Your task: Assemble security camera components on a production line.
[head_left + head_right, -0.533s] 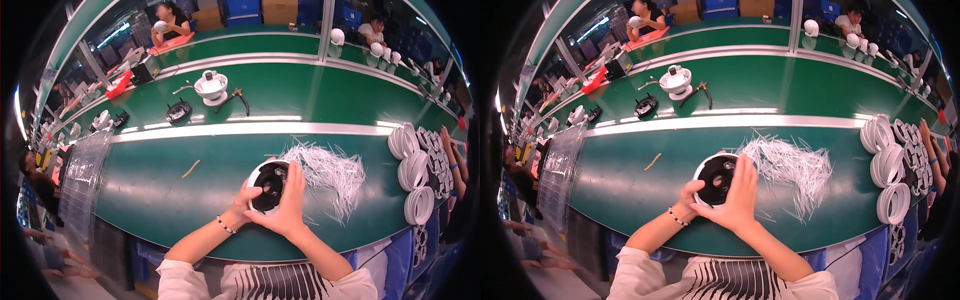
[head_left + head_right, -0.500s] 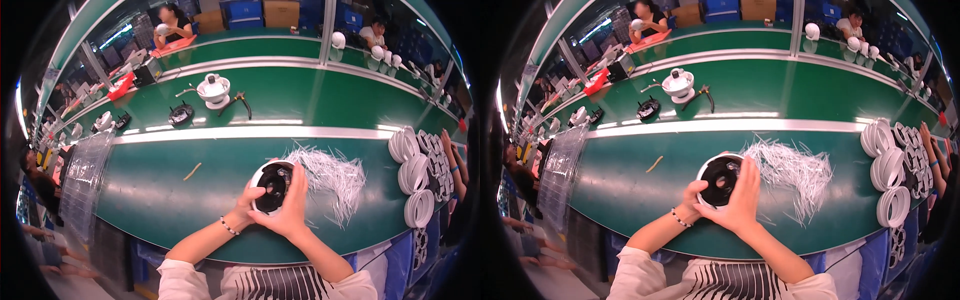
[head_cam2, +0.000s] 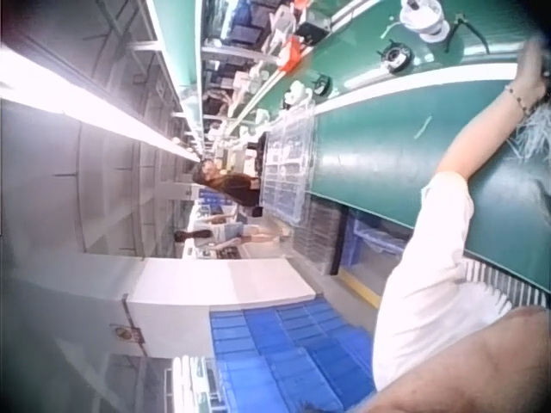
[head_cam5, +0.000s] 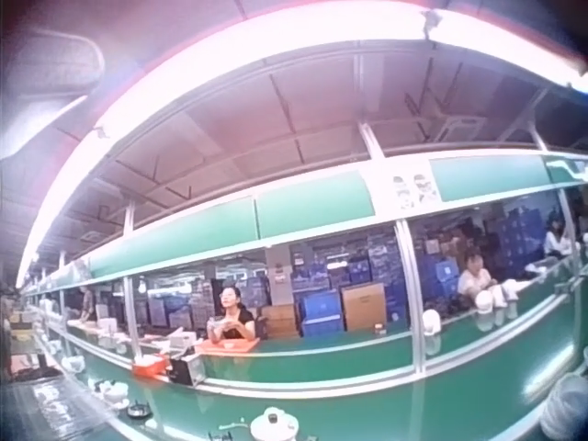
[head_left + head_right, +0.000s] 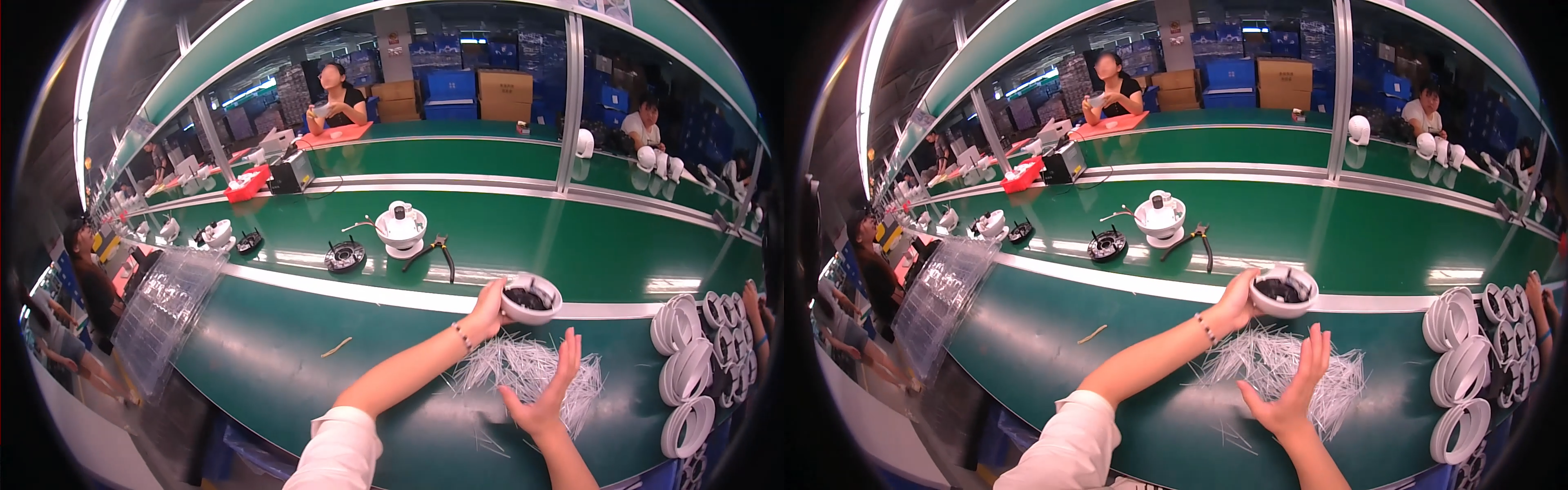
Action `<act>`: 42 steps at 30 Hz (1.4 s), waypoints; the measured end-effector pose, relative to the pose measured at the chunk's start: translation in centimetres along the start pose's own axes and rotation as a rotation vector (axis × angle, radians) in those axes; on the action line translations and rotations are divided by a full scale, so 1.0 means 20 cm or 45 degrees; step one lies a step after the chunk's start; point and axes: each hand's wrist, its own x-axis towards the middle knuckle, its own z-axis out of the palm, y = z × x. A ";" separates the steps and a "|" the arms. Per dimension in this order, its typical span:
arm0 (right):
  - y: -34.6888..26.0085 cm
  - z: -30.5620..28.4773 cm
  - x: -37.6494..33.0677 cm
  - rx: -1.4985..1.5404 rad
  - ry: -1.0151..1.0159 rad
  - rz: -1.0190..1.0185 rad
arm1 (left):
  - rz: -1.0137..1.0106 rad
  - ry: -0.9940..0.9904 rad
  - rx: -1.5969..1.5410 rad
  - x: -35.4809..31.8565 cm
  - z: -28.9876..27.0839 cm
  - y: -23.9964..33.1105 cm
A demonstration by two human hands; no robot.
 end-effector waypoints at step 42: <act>-0.44 -0.01 0.04 -0.103 -0.203 -0.094 | 0.500 0.328 1.161 -0.71 -0.52 0.67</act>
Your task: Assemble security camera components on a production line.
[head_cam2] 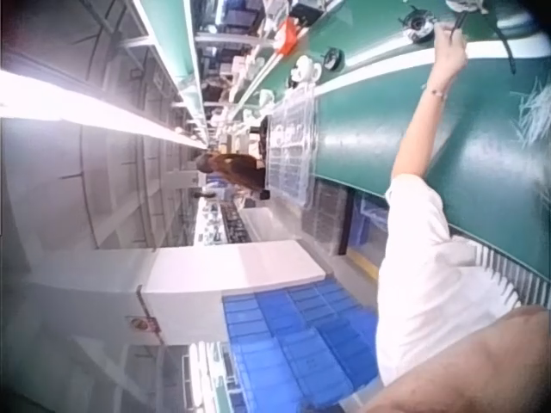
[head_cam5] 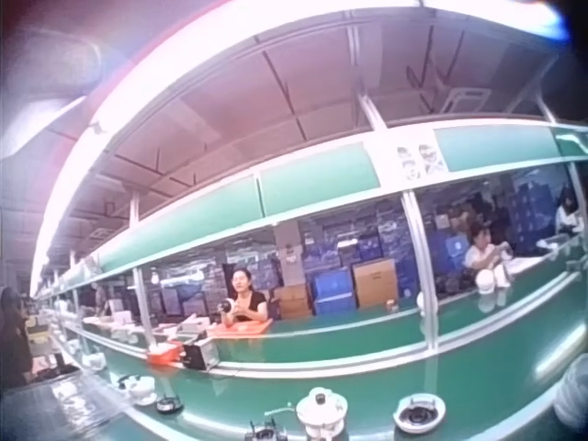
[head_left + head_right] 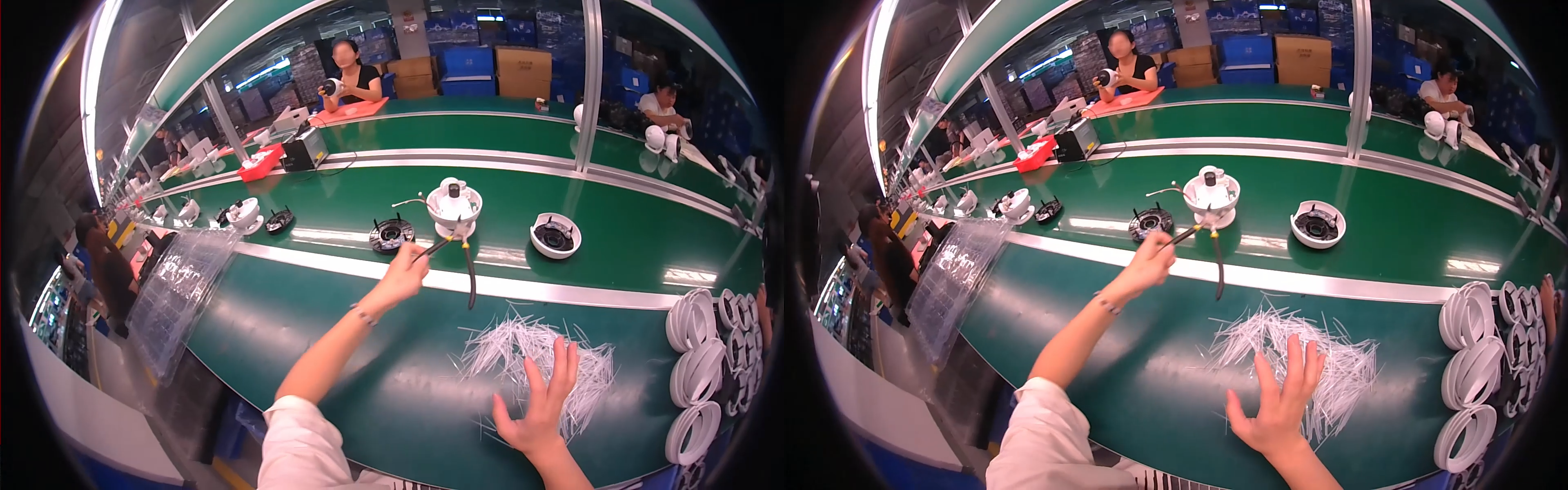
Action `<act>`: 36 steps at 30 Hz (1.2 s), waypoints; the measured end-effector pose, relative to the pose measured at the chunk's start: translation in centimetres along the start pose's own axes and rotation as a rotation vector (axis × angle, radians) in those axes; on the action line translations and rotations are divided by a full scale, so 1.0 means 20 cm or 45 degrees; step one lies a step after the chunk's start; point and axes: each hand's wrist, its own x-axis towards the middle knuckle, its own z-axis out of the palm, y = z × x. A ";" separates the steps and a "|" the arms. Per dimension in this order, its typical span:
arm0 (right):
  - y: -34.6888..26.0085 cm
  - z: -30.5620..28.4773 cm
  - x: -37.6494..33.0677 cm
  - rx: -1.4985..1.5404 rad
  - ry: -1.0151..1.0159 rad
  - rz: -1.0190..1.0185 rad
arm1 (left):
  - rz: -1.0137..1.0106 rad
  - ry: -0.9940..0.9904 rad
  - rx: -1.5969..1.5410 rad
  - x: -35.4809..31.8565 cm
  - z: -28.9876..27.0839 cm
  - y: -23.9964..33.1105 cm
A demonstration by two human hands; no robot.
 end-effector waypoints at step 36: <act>0.46 -1.36 -0.64 -0.634 -0.384 1.358 | 0.215 0.156 1.023 0.98 -0.82 -0.77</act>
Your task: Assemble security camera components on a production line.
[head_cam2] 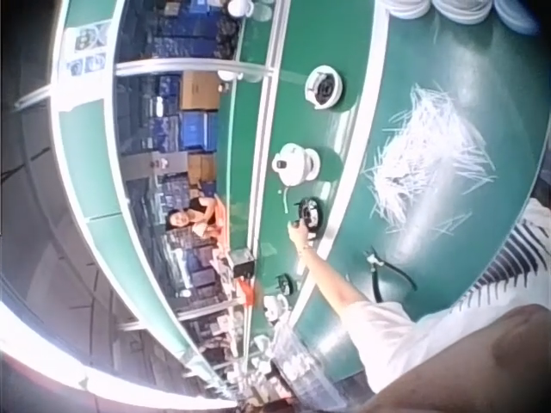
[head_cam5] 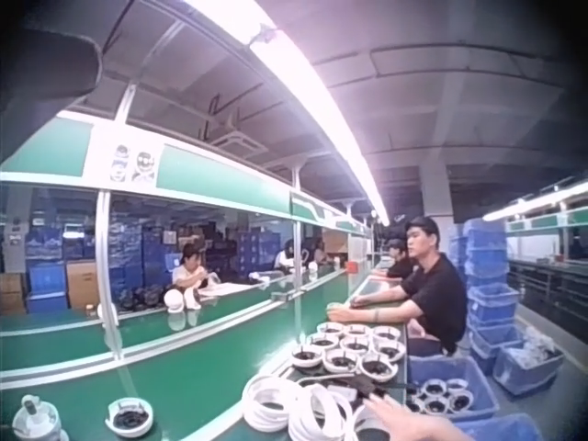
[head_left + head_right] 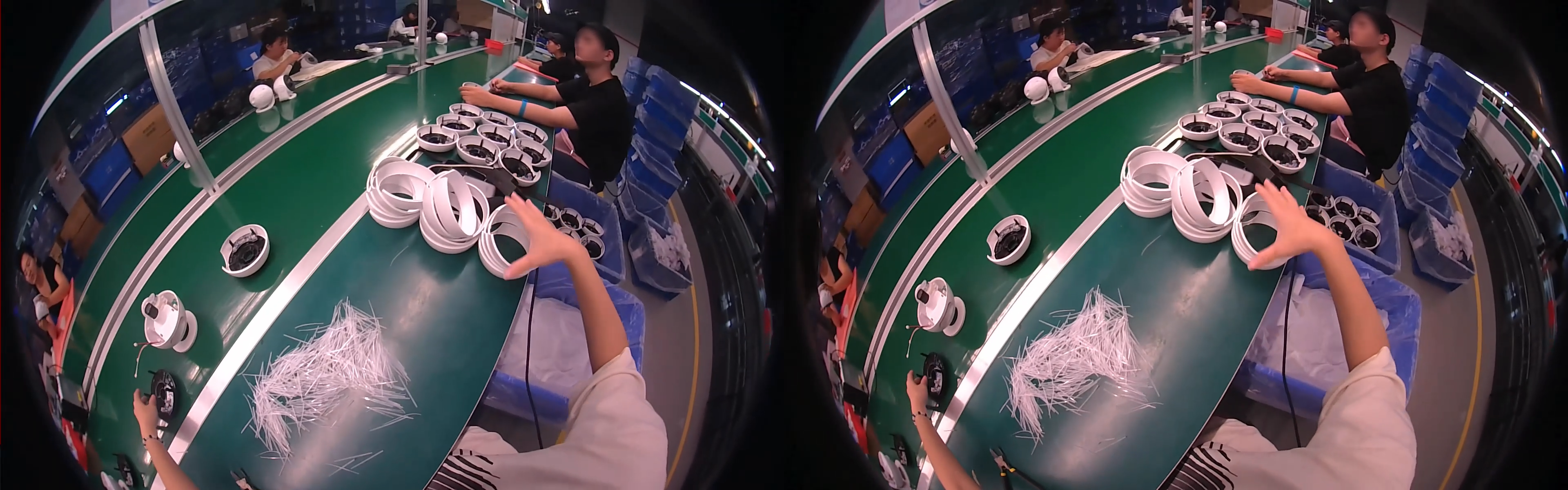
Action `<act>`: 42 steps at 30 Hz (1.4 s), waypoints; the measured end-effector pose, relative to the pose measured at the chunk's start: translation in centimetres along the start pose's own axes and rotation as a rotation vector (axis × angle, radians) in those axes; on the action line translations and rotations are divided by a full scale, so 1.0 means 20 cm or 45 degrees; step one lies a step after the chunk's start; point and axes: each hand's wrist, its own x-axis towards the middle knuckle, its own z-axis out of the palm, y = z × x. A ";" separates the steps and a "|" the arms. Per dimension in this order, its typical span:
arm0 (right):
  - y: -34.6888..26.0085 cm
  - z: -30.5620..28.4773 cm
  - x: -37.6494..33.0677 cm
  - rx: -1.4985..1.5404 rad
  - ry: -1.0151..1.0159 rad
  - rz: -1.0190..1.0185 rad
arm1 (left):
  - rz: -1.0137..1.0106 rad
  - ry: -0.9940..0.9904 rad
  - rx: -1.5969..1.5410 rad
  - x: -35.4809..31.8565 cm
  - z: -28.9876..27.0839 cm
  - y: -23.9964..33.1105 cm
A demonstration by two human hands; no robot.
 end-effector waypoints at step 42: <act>-2.06 0.77 -0.47 1.017 -0.324 -0.876 | -0.500 -1.053 -2.558 -1.39 -0.50 1.16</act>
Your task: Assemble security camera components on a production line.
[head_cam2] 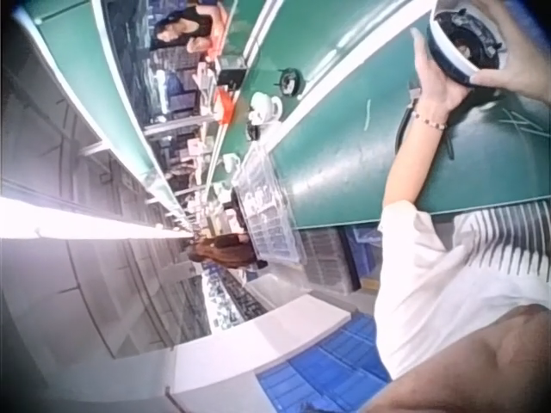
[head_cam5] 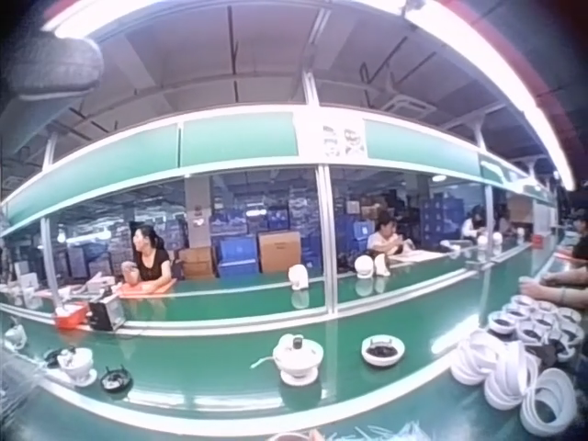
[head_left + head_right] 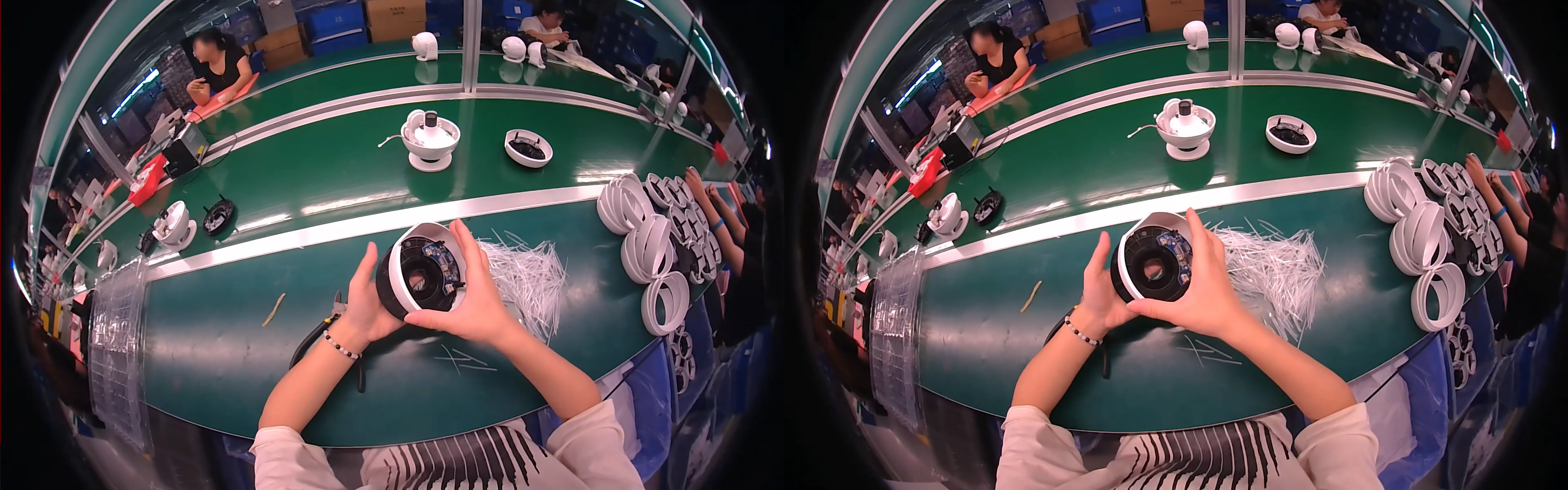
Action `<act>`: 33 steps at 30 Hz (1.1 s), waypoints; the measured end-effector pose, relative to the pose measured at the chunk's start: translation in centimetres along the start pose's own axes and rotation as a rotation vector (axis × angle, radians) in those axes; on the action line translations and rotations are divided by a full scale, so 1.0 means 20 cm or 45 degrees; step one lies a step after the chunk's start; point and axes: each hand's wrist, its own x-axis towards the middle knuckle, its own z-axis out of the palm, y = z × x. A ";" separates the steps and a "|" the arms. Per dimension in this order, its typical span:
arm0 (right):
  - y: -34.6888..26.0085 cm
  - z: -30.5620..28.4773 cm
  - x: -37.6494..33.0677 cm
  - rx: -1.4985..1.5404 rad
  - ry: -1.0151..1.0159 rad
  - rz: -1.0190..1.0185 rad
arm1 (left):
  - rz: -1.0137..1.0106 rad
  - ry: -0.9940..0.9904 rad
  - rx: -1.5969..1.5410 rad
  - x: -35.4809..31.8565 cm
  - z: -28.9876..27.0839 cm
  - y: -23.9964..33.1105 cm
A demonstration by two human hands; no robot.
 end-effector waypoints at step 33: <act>-0.03 0.00 0.01 0.067 0.032 -0.175 | 0.293 0.066 0.064 -0.02 0.03 -0.02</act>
